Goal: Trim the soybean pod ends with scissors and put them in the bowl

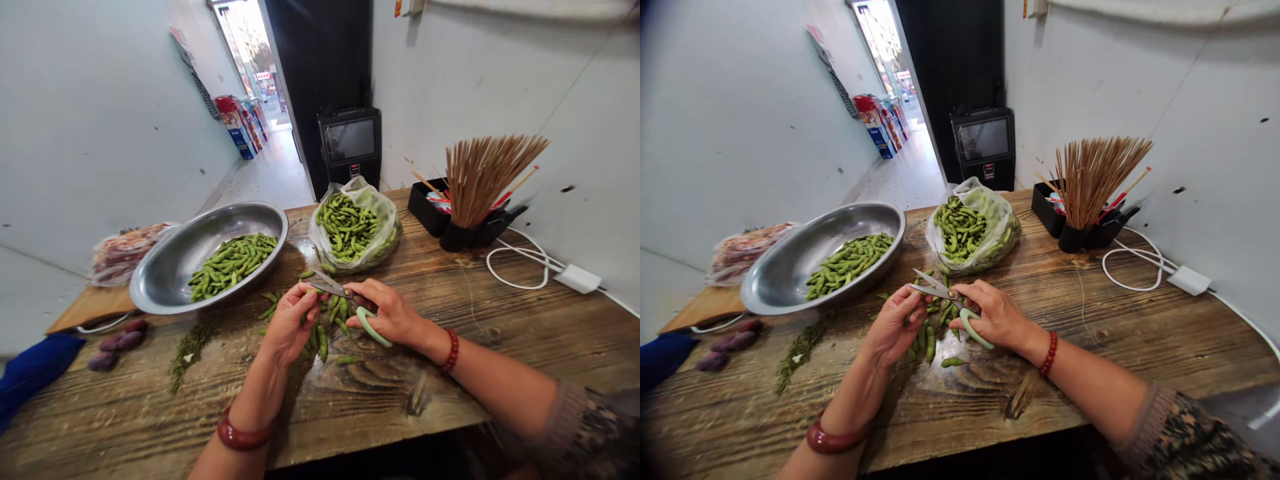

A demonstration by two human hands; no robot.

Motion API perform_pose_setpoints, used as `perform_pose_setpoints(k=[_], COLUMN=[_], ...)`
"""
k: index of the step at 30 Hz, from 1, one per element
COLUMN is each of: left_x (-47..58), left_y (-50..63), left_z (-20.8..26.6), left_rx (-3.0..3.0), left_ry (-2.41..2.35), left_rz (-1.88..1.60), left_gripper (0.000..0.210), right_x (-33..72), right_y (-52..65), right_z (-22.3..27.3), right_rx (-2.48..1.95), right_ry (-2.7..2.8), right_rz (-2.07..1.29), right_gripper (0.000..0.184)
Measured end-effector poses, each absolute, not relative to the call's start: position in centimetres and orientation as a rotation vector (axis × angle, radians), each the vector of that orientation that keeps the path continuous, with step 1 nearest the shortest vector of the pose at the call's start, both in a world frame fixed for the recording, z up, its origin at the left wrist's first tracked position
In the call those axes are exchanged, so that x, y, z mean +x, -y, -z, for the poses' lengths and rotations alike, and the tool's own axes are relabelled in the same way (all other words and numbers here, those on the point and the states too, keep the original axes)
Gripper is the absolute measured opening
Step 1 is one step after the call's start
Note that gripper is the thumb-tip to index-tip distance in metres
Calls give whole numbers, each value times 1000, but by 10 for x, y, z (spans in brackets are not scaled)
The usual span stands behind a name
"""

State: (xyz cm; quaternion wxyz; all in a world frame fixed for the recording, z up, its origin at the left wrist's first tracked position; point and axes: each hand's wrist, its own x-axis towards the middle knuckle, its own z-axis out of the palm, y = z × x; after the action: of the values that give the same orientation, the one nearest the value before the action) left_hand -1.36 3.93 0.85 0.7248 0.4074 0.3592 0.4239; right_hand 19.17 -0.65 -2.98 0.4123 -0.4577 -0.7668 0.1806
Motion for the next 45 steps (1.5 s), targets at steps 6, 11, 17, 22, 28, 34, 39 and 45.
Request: perform_pose_setpoints(k=[6,11,17,22,28,34,39,45], left_x=[-14,-23,-38,-34,-35,-43,-39,-30], left_y=[-39,-44,-52,-48,-41,-42,-41,-44], left_z=[-8,-17,-22,-21,-31,-28,-20,-13], left_rx=[912,842,764,1024,1723,2132,2294,2298], left_ry=[-789,-799,-794,-786,-924,-845,-900,-1018], left_rz=[-921,-1018,-1001,-840,-477,-127,32,-295], left_gripper=[19,15,11,2,10,25,29,6], right_x=[193,194,194,194,195,195,195,194], right_y=[6,4,2,3,4,4,3,3], right_z=[31,32,34,34,30,26,27,29], right_rx=[-1157,-1187,-1202,-1197,-1205,-1219,-1217,-1225], right_ry=[1916,1859,1813,1820,1825,1825,1819,1796], right_rz=[-455,-489,-460,-463,-463,-458,-465,-491], right_gripper=[52,48,46,48,46,45,46,45])
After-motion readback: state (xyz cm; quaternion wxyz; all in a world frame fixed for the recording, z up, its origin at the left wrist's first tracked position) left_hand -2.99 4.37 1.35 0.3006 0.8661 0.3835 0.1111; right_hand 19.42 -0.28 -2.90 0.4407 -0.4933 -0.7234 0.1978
